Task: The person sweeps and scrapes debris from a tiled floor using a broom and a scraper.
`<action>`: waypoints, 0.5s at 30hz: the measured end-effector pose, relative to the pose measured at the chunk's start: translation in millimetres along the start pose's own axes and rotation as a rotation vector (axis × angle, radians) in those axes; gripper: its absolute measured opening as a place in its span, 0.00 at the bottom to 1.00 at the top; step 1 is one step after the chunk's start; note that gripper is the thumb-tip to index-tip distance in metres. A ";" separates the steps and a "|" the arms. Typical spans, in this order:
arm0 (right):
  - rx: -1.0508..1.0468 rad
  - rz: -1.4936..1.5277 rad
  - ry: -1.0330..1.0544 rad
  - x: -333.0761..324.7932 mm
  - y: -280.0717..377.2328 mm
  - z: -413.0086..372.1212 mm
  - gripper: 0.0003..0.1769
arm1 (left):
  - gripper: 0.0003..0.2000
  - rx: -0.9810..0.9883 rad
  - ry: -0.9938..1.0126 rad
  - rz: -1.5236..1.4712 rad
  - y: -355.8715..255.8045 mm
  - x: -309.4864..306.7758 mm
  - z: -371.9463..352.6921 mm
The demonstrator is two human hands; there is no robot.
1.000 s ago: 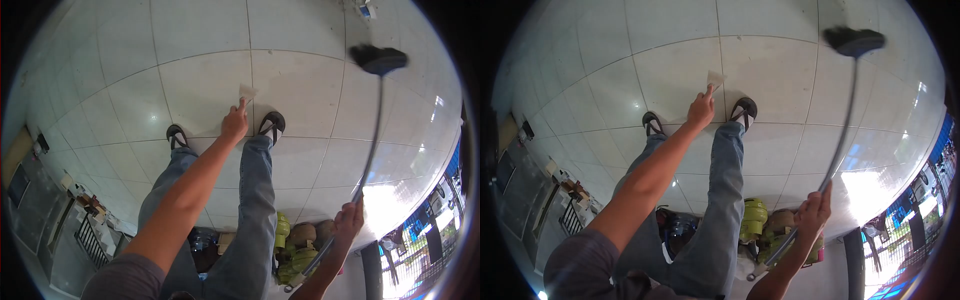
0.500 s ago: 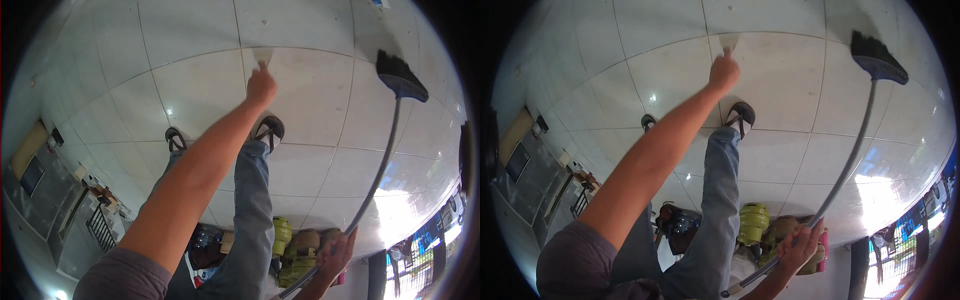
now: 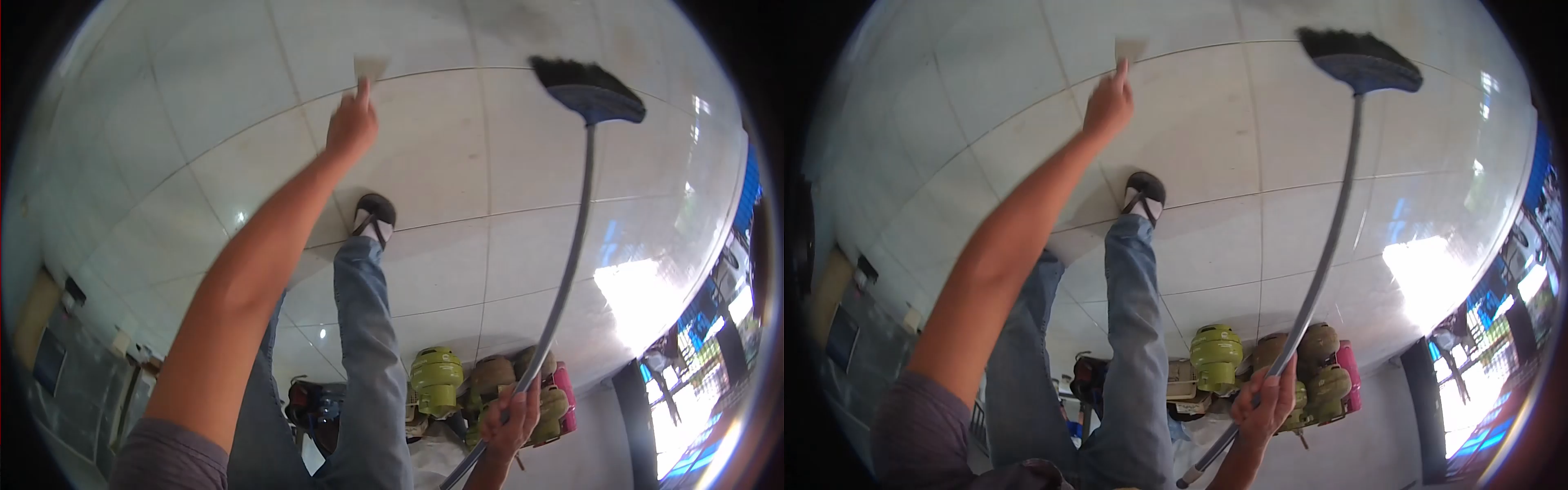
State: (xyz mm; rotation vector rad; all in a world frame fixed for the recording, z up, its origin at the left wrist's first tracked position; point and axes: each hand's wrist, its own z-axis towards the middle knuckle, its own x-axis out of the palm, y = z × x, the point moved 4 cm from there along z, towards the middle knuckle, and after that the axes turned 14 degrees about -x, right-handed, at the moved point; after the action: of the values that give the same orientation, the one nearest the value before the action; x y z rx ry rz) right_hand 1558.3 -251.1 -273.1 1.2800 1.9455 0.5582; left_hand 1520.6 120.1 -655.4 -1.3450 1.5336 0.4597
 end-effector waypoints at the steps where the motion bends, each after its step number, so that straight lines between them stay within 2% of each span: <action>1: 0.019 0.011 0.007 -9.6 4.6 -10.1 0.29 | 0.24 -0.025 0.122 0.026 -4.8 5.6 -31.8; 4: 0.182 0.100 0.001 -44.1 7.9 -47.5 0.30 | 0.25 0.003 0.329 0.064 -8.0 39.4 -120.5; 5: 0.250 0.142 0.000 -52.0 5.8 -57.2 0.31 | 0.25 -0.005 0.426 0.083 -13.0 50.3 -135.7; 8: 0.431 0.244 -0.010 -60.1 -9.5 -65.0 0.30 | 0.26 0.055 0.503 0.097 -25.4 91.0 -143.7; 10: 0.494 0.295 -0.049 -57.9 -28.4 -54.0 0.27 | 0.27 0.164 0.479 0.083 -60.6 103.5 -116.9; 12: 0.352 0.330 -0.060 -50.1 -37.5 -16.6 0.31 | 0.27 0.295 0.351 0.081 -105.8 129.5 -79.1; 15: 0.209 0.468 -0.102 -40.9 -52.4 26.7 0.33 | 0.21 0.302 0.177 0.030 -188.5 137.7 -7.8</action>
State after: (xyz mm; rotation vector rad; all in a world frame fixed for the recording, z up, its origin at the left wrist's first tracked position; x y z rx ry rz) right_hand 1557.4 -310.9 -312.7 1.8803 1.6538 0.5085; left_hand 1703.2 -15.2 -709.2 -1.1511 1.6930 0.1211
